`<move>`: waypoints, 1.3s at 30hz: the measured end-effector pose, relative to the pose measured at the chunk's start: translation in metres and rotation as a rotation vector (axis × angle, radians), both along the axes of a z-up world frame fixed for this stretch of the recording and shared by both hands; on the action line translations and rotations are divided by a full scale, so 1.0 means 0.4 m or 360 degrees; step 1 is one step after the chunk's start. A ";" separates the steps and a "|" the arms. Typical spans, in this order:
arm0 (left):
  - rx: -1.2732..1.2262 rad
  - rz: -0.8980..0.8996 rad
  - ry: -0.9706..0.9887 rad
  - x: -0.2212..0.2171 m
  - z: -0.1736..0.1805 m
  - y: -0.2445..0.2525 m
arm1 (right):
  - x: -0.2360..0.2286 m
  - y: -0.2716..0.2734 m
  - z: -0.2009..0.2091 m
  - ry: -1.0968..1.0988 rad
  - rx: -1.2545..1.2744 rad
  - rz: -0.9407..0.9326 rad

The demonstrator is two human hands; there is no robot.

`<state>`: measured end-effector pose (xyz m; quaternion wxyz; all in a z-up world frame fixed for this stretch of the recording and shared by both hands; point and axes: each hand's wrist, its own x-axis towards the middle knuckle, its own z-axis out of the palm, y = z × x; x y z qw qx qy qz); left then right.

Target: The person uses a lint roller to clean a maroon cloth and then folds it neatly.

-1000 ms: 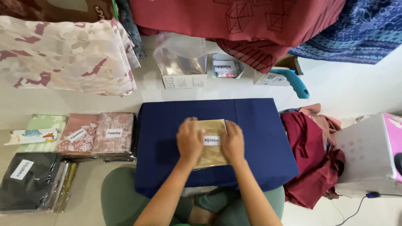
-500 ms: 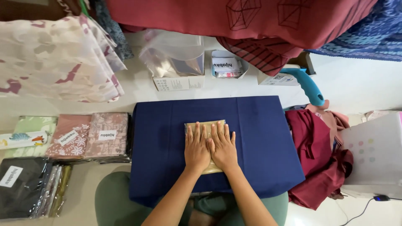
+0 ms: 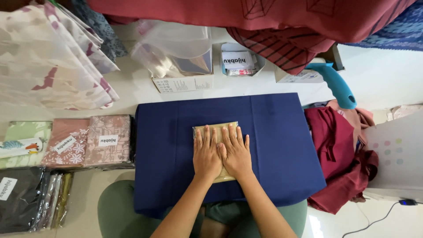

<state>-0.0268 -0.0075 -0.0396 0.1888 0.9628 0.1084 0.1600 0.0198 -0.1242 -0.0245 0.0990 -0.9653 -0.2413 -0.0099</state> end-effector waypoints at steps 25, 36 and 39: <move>-0.0009 -0.0012 0.0168 0.003 0.028 -0.001 | 0.002 -0.001 0.008 -0.0003 0.0021 0.0001; 0.0138 -0.0104 0.0234 0.137 0.072 0.112 | 0.027 -0.125 0.086 0.0694 0.1600 -0.0134; 0.0239 -0.0363 0.0354 0.217 0.002 0.159 | 0.048 -0.206 0.008 0.0640 0.2105 -0.0322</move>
